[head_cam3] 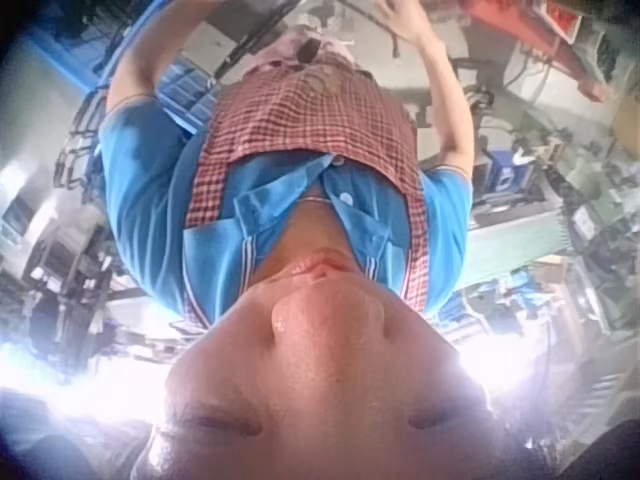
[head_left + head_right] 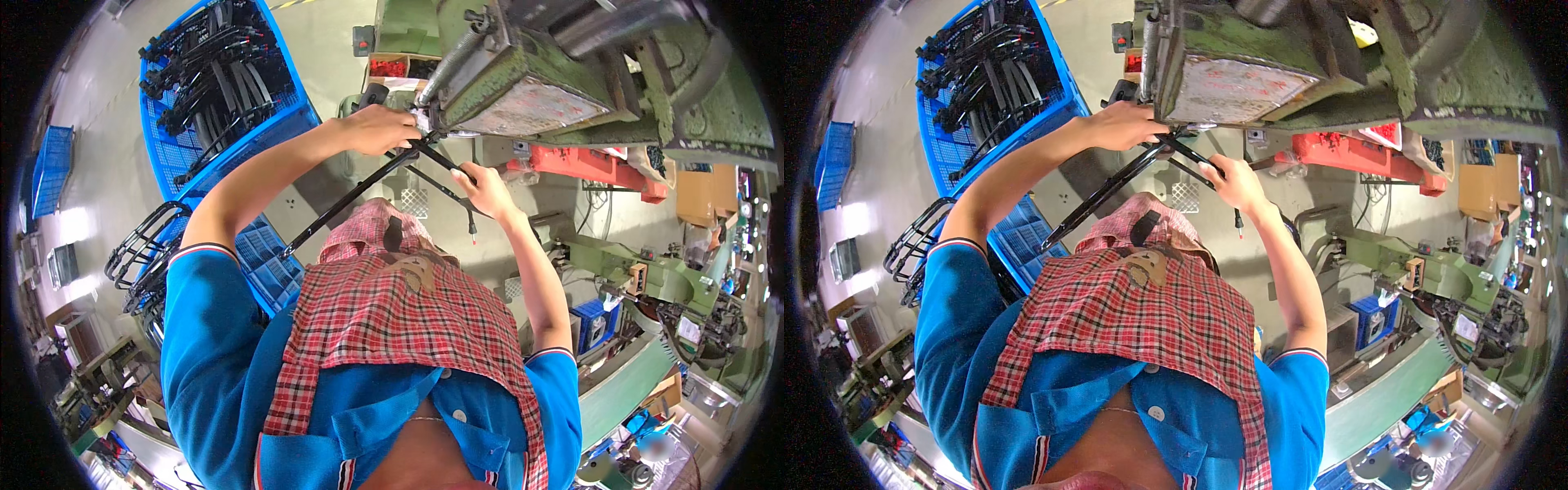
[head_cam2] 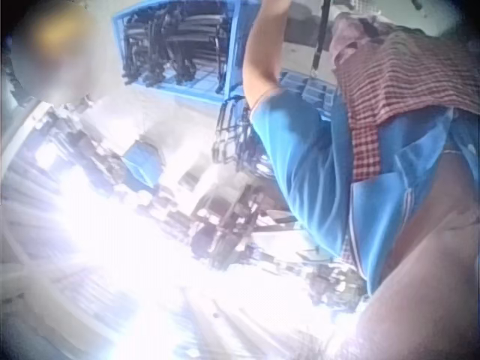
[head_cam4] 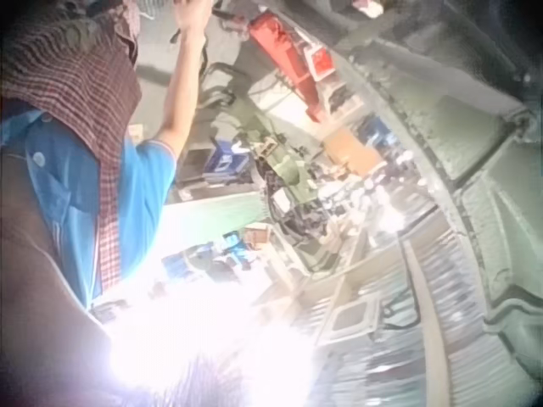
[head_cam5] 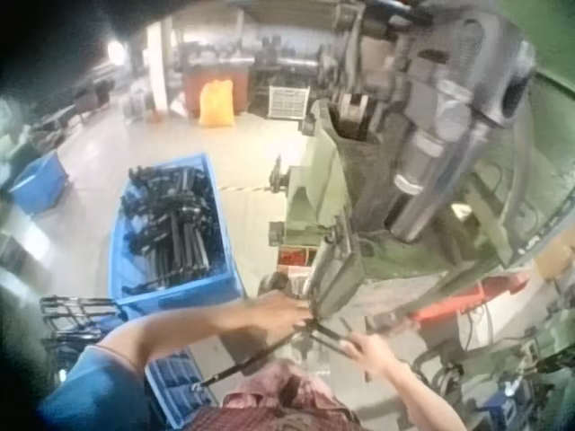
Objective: The person repeatedly picks up black metal bicycle racks from a blue bin, places them into a green press machine, and attaches small black plastic caps to the rack ends. The person then removes the assembled racks and places them on a nearby table.
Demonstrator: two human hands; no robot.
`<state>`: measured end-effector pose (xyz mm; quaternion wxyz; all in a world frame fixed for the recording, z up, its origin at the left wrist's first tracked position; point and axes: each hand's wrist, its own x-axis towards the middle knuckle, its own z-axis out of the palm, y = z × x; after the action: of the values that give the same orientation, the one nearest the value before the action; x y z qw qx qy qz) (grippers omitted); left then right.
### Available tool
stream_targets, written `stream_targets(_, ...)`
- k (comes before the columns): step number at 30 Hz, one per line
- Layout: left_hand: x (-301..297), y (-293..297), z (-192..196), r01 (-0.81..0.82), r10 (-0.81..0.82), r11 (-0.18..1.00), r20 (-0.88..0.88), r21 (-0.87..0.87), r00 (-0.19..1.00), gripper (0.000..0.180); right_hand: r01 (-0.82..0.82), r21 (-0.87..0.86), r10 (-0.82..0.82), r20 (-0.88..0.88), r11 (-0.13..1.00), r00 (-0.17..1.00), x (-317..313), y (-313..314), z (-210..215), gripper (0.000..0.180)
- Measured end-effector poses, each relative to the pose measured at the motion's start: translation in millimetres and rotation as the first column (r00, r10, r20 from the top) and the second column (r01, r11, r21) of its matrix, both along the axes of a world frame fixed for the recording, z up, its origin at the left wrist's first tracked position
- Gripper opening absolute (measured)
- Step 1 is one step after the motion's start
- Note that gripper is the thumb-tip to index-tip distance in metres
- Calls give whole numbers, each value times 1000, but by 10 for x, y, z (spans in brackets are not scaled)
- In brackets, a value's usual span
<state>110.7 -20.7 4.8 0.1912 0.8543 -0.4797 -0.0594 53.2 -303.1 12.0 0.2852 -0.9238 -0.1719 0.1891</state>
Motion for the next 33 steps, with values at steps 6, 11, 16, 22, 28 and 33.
stream_targets(6, 73, -2, -157, 16, -14, 997, -38, 74, 999, 26, -14, -16, 13, -65, 1000, 998, 83, -58, -185, 34)
stream_targets(11, -24, 30, -250, 1, -1, 999, -2, 34, 1000, 27, 0, 21, 2, -90, 1000, 996, -18, -27, -260, 34)
stream_targets(16, 7, 88, -221, -38, 38, 999, 12, 35, 999, 46, 23, -51, -28, -101, 998, 995, -15, 153, -60, 35)
stream_targets(22, 216, -78, -39, 54, -37, 991, -129, 125, 991, 27, 33, 10, -32, -71, 999, 997, 52, -29, -307, 40)
stream_targets(28, 918, -10, -195, -56, 51, 998, -252, -13, 966, 29, 52, 67, -48, -63, 996, 997, -64, 171, -230, 35)
stream_targets(33, 1914, -890, -629, -397, 422, 889, -69, 226, 904, 22, -9, -224, 4, -23, 975, 1000, -96, -215, -519, 31)
